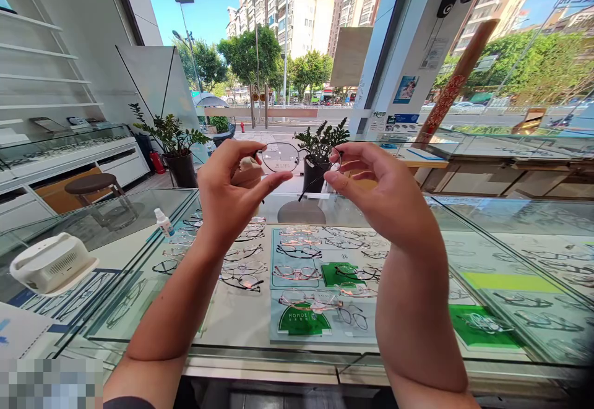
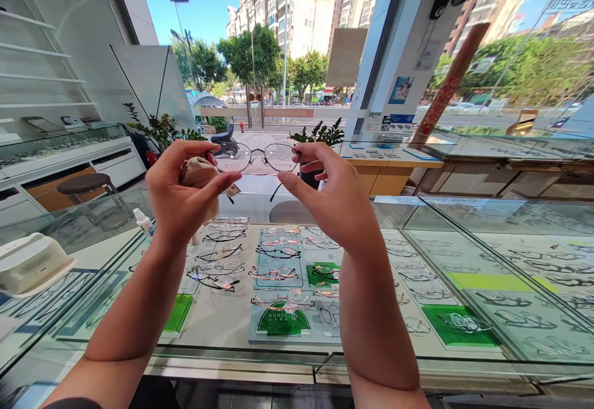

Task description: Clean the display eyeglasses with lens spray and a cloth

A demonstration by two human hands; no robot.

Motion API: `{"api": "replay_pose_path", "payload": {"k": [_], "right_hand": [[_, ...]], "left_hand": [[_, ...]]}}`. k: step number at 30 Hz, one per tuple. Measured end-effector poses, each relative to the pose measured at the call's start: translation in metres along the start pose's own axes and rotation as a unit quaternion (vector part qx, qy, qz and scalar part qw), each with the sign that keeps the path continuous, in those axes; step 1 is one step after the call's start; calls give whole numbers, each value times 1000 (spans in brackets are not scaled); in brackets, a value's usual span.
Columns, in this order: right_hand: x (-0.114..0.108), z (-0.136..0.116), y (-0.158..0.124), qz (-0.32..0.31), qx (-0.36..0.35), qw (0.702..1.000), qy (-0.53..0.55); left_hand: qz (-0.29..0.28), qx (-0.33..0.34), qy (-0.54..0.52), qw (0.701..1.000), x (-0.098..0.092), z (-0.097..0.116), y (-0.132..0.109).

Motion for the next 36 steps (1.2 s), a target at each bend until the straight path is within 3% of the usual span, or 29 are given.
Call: {"api": "replay_pose_path", "payload": {"k": [23,31,36], "right_hand": [[1,5,1,-14,13,999,-26],[2,8,1,-15,8,1000,-24],[0,5,2,0,-3,1000,-12]], "left_hand": [[1,51,54,997,3,0,-1],[7,52,63,997,3,2,-1],[3,16,15,1000,1,-9,0]]}}
Point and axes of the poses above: each hand's wrist, its own y-axis towards the middle knuckle, its own x-axis out of the palm, z = x × y, the point moved 4 cm from there along y, towards the middle knuckle, and after that the axes turned 10 degrees about -y, right-handed, at the moved point
